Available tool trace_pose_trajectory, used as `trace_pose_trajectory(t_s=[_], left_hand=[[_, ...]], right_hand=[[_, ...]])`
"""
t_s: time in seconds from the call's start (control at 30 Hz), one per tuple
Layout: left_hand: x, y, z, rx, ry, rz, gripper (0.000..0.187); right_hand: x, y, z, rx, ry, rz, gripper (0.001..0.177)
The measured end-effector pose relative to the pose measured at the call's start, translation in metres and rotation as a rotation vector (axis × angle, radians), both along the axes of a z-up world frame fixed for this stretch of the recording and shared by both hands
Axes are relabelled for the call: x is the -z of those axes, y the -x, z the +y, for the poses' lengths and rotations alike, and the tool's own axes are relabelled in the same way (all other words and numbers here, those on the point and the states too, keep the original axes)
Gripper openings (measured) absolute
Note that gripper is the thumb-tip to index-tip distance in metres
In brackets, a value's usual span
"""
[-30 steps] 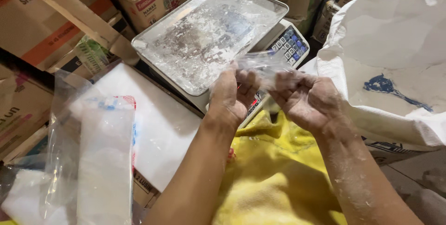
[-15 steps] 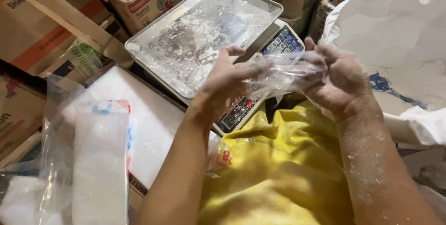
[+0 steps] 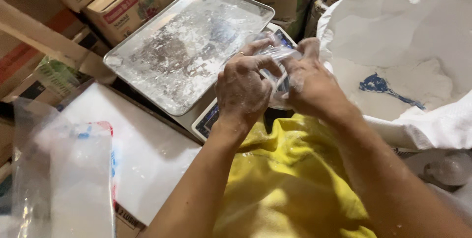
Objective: The person scoops white powder from a large sack into a plastic bag placed on a digital scale, adjusts the amount to reach a target weight, and ties the bag. The process is repeated for multiple bags.
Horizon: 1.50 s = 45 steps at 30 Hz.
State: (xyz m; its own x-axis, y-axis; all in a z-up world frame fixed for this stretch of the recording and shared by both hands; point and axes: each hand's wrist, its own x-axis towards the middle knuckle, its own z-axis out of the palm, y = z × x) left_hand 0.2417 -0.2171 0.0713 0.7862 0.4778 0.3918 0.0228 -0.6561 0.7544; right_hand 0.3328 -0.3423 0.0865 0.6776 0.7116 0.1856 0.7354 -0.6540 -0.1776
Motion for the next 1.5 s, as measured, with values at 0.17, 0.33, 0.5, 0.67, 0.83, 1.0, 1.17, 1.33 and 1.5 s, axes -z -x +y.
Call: trace_pose_trajectory(t_s=[0.17, 0.33, 0.5, 0.67, 0.83, 1.0, 1.17, 1.33, 1.5], left_hand=[[-0.012, -0.015, -0.004, -0.060, -0.024, 0.144, 0.041], [-0.009, -0.045, -0.023, -0.010, 0.085, -0.003, 0.044], [-0.008, -0.085, -0.053, 0.044, 0.066, -0.021, 0.047], [-0.004, -0.116, -0.074, 0.087, 0.085, 0.026, 0.048], [0.004, -0.129, -0.075, 0.089, 0.068, -0.012, 0.048], [0.014, -0.131, -0.066, 0.078, 0.075, -0.059, 0.051], [0.020, -0.132, -0.061, 0.085, 0.080, -0.111, 0.051], [0.022, -0.132, -0.058, 0.080, 0.107, -0.111, 0.052], [0.023, -0.133, -0.055, 0.093, 0.143, -0.122, 0.052]], right_hand=[[-0.051, -0.057, -0.045, -0.109, -0.190, 0.547, 0.038], [-0.074, -0.119, -0.096, 0.216, 0.060, 0.518, 0.030], [-0.010, -0.166, -0.122, 0.267, 0.281, 0.847, 0.052], [0.093, -0.204, -0.145, 0.410, 0.189, 0.936, 0.073], [0.174, -0.231, -0.156, 0.664, 0.241, 0.979, 0.087], [0.210, -0.245, -0.156, 0.705, 0.242, 1.048, 0.091], [0.215, -0.256, -0.152, 0.703, 0.229, 1.032, 0.096], [0.212, -0.262, -0.156, 0.700, 0.236, 0.999, 0.102], [0.204, -0.249, -0.155, 0.664, 0.288, 0.982, 0.107]])
